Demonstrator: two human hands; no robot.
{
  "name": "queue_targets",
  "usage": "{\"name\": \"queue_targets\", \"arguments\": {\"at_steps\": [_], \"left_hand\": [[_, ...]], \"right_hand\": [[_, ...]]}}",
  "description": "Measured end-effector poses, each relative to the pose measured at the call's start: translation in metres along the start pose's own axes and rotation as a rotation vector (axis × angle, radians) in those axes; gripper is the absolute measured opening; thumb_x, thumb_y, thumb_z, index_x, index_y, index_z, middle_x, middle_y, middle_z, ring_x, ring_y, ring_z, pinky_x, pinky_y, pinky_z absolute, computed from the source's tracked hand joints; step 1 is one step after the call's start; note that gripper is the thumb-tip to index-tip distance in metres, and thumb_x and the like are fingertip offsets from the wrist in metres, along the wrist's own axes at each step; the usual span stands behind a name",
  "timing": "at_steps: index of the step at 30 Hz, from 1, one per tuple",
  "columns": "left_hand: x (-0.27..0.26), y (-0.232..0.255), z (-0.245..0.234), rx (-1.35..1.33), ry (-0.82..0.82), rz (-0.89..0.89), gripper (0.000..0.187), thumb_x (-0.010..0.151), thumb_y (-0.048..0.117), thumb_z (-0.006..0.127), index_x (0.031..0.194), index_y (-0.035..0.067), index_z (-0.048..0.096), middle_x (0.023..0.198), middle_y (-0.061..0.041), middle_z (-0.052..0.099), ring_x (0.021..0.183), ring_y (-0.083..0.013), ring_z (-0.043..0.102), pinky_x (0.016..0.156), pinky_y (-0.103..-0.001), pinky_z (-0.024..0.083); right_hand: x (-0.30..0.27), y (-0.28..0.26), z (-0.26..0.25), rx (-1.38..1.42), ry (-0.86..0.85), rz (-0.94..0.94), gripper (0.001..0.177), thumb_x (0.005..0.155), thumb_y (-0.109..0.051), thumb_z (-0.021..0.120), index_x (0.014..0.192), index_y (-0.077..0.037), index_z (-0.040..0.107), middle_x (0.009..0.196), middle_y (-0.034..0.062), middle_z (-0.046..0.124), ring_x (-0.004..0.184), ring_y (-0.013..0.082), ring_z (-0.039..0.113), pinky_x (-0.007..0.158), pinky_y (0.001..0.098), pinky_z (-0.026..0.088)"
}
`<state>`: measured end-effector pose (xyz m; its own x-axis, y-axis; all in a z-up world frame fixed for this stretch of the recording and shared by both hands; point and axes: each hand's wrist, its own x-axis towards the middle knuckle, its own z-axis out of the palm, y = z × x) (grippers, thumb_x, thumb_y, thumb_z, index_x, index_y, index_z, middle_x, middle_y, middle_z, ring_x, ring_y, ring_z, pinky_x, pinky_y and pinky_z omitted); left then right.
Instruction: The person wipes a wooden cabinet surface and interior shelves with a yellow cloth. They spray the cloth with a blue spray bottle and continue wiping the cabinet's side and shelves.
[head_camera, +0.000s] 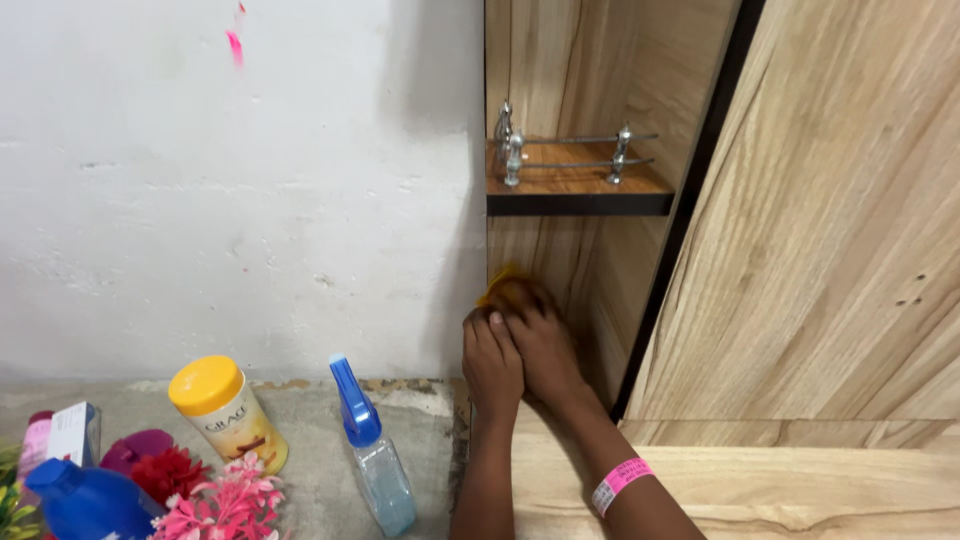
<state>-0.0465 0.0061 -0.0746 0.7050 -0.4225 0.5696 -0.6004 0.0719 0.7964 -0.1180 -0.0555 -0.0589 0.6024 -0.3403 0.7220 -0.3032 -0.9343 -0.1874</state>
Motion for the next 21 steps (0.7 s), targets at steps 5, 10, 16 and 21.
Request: {"name": "queue_targets", "arguments": {"at_steps": [5, 10, 16, 21], "left_hand": [[0.000, -0.001, -0.001, -0.051, 0.033, -0.103, 0.049, 0.109, 0.037, 0.036, 0.130, -0.003, 0.055, 0.122, -0.027, 0.064, 0.108, -0.0451, 0.067, 0.088, -0.050, 0.054], [0.001, -0.004, -0.001, -0.075, 0.101, -0.124, 0.048, 0.108, 0.036, 0.035, 0.130, -0.002, 0.055, 0.120, -0.026, 0.066, 0.106, -0.0454, 0.067, 0.084, -0.050, 0.055], [0.004, -0.008, -0.001, -0.055, 0.134, -0.135, 0.048, 0.109, 0.036, 0.033, 0.128, -0.001, 0.056, 0.115, -0.026, 0.069, 0.101, -0.0443, 0.070, 0.081, -0.048, 0.056], [0.004, 0.002, -0.007, -0.073, 0.056, -0.164, 0.047, 0.108, 0.035, 0.033, 0.126, -0.001, 0.057, 0.114, -0.025, 0.069, 0.100, -0.0431, 0.071, 0.079, -0.047, 0.058]], "right_hand": [[-0.005, -0.012, -0.003, 0.058, -0.110, -0.009, 0.045, 0.084, -0.017, 0.072, 0.127, -0.007, 0.068, 0.139, 0.0156, 0.060, 0.134, 0.0380, 0.048, 0.110, 0.0476, 0.038], [0.011, -0.025, -0.017, -0.091, 0.015, -0.142, 0.050, 0.085, -0.018, 0.072, 0.132, -0.001, 0.064, 0.142, 0.0166, 0.056, 0.137, 0.0376, 0.047, 0.111, 0.0481, 0.038], [0.027, -0.018, -0.006, -0.155, 0.022, -0.174, 0.047, 0.089, -0.021, 0.068, 0.132, -0.003, 0.063, 0.146, 0.0155, 0.051, 0.138, 0.0392, 0.044, 0.110, 0.0483, 0.041], [0.012, -0.022, -0.005, -0.182, -0.051, -0.209, 0.052, 0.082, -0.024, 0.067, 0.131, -0.007, 0.064, 0.139, 0.0078, 0.055, 0.140, 0.0369, 0.044, 0.115, 0.0514, 0.039]]}}
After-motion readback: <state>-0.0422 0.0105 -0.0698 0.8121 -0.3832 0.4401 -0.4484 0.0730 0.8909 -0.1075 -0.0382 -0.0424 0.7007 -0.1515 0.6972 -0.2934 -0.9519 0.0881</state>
